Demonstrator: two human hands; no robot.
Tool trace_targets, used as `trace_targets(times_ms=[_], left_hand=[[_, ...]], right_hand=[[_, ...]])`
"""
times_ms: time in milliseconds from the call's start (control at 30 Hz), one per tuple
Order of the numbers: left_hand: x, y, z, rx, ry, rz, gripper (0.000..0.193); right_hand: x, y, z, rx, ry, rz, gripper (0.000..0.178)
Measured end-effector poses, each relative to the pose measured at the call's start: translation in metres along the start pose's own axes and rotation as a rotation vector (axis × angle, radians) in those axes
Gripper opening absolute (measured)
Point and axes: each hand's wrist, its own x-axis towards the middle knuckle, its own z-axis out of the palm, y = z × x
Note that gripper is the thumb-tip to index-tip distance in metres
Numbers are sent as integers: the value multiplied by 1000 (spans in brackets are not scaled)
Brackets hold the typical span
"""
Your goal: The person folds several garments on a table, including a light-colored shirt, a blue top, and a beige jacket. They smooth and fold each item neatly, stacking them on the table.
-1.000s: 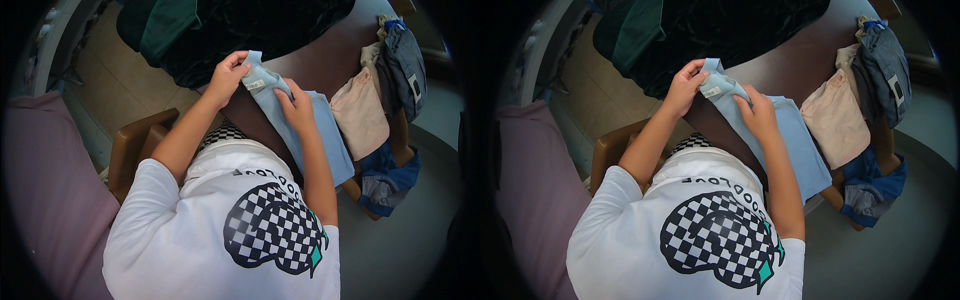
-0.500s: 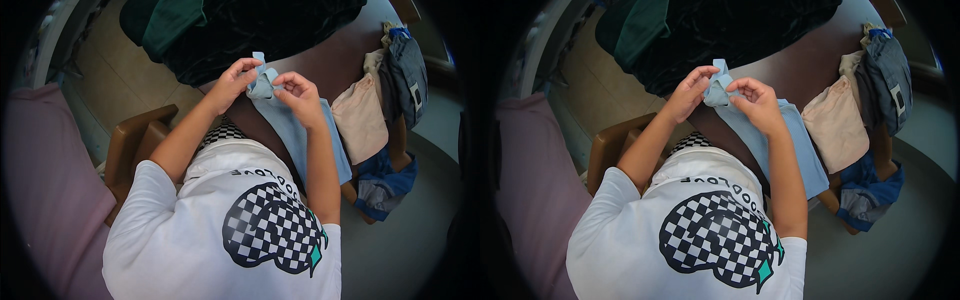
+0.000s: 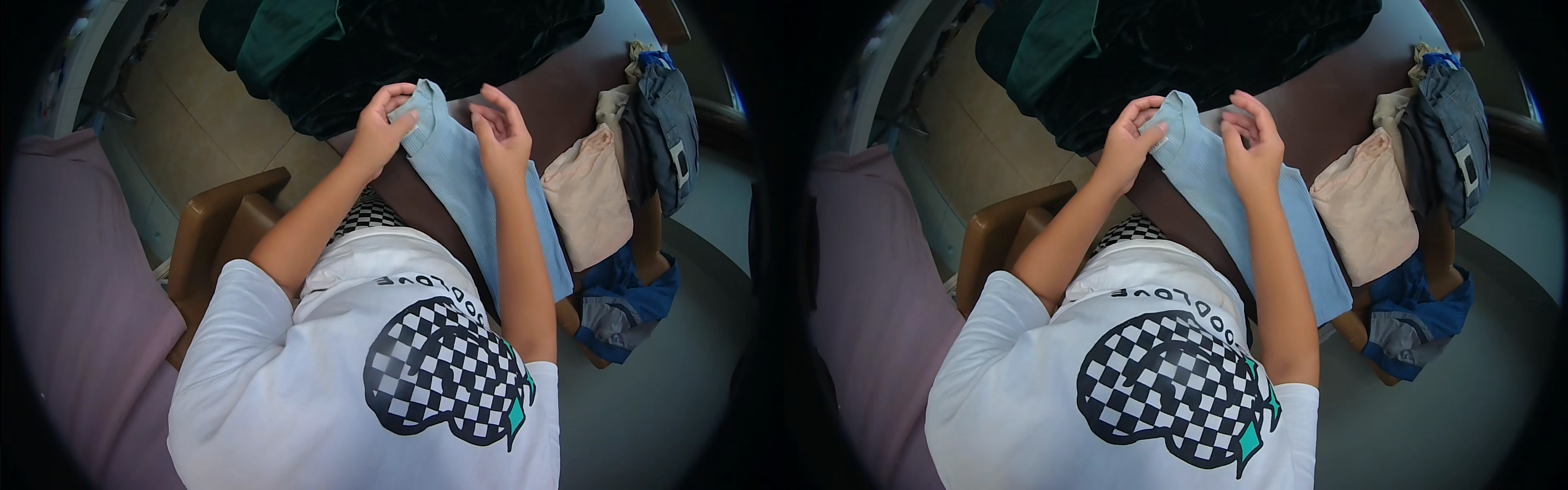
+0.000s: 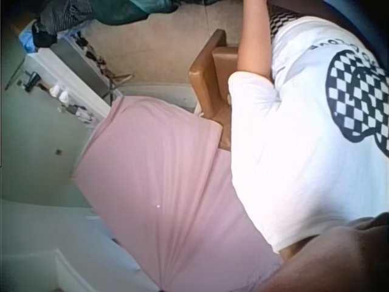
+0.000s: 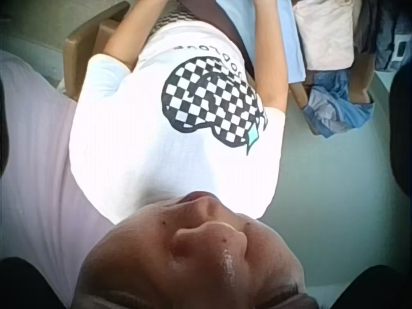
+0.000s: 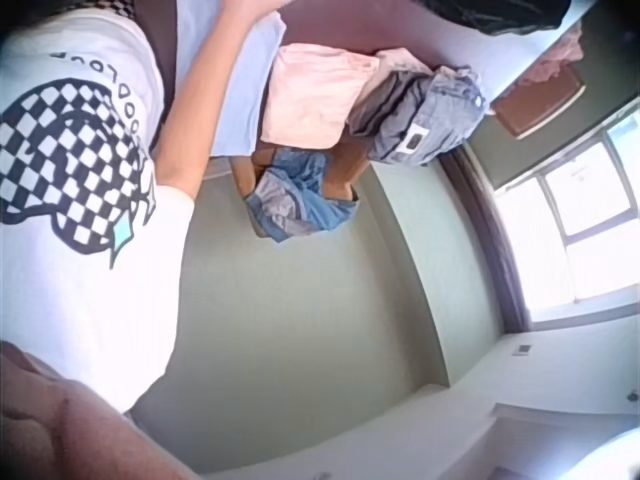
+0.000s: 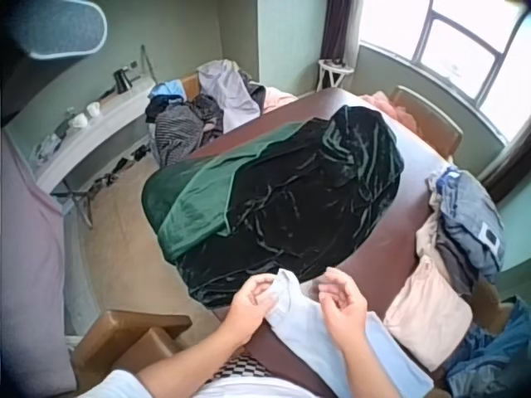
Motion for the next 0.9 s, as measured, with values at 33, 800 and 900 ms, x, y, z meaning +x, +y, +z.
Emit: trace_targets(times_ms=[33,800,900], left_hand=[[1,-4,-4,-29,74,-21,43],[-29,-10,26,268,129,-16,48],[-31,-15,28,329,74,-37,56]], right_hand=[[-6,6,-6,-158,25,-106,33],[-165,18,-83,-700,180,-273,29],[-204,23,-126,-915,474,-197,30]])
